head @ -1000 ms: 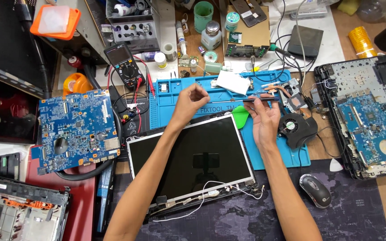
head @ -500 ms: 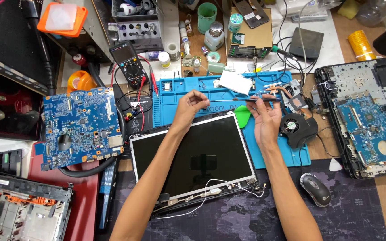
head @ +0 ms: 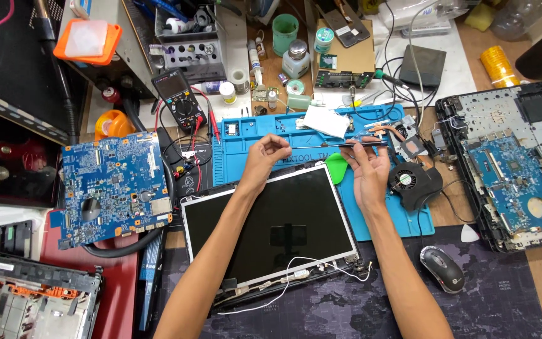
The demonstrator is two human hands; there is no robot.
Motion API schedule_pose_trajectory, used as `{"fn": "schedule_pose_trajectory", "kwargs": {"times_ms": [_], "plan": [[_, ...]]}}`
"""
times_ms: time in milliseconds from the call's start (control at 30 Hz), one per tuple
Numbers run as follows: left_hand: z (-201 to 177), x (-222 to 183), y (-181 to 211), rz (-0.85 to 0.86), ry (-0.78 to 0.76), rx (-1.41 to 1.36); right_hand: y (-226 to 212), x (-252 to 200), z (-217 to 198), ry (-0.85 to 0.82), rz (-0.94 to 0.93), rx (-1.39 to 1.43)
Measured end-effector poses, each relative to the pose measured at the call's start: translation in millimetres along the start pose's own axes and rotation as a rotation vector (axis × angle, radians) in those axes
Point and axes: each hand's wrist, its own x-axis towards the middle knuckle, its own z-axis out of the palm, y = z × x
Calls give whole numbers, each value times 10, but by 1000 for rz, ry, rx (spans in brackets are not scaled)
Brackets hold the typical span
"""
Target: Repairing a laptop screen assembly by managing internal cables and using tools
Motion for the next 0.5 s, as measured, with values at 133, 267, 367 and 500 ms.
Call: {"fn": "schedule_pose_trajectory", "kwargs": {"times_ms": [133, 267, 367, 500], "plan": [[-2, 12, -30, 4, 4, 19, -20, -4, 21, -1, -7, 2], [-3, 25, -33, -1, 13, 42, 87, 50, -78, 18, -2, 23], [47, -39, 85, -15, 25, 42, 91, 53, -81, 21, -1, 39], [120, -131, 210, -26, 65, 193, 63, 57, -111, 39, 18, 119]]}}
